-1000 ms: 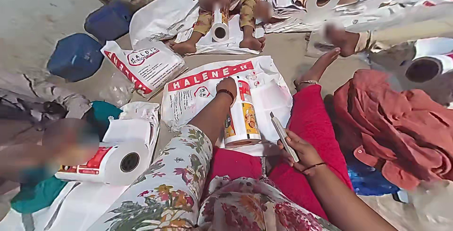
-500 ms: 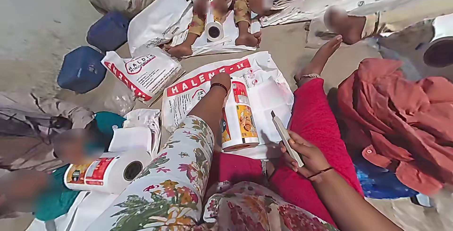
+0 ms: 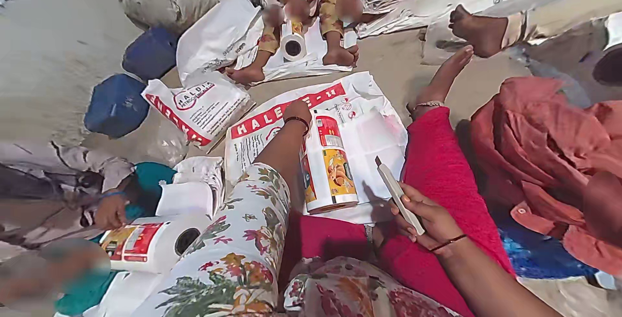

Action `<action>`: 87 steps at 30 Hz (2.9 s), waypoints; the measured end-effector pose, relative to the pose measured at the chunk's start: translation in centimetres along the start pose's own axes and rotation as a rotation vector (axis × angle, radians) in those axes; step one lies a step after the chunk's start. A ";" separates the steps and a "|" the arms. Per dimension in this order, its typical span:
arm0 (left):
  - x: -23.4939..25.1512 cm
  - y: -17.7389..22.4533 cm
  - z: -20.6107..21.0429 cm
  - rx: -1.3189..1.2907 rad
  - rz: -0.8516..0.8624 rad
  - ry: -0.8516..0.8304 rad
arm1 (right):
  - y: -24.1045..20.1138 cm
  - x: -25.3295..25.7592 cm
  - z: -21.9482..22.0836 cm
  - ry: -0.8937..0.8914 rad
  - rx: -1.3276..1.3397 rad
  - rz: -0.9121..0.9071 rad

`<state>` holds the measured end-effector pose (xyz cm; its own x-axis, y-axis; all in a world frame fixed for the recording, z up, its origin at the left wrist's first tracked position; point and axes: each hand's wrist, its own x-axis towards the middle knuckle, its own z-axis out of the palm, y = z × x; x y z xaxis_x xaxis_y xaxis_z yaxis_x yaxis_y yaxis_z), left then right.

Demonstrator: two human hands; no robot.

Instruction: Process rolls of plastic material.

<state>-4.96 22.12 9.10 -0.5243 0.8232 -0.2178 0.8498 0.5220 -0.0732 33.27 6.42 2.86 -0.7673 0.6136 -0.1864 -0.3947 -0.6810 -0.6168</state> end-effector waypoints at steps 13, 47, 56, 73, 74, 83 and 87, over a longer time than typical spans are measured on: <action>3.8 -0.9 -0.5 0.353 0.403 -0.133 | 0.0 0.1 -0.3 0.039 0.009 -0.013; -19.5 -9.4 6.6 -0.663 0.061 -0.156 | -0.4 6.0 7.5 0.387 -1.197 0.180; -17.5 -10.9 7.8 -0.721 0.274 -0.218 | -3.0 23.0 14.8 0.414 -1.894 0.211; -16.2 -11.3 7.8 -0.697 0.424 -0.255 | -4.6 29.2 18.6 0.135 -2.319 0.516; -16.1 -11.5 8.1 -0.726 0.426 -0.252 | -5.1 28.5 19.4 0.115 -2.271 0.574; -16.9 -13.4 8.7 -1.061 0.292 -0.296 | 2.4 16.4 15.6 0.536 -1.773 0.145; -16.5 -14.4 10.0 -1.106 0.156 -0.244 | 6.9 12.6 14.0 0.406 -1.869 0.092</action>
<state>-7.98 -1.26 4.02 -0.2904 0.8941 -0.3411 0.3289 0.4280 0.8418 13.78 3.88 6.96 -0.4952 0.8372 -0.2322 0.8138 0.3534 -0.4613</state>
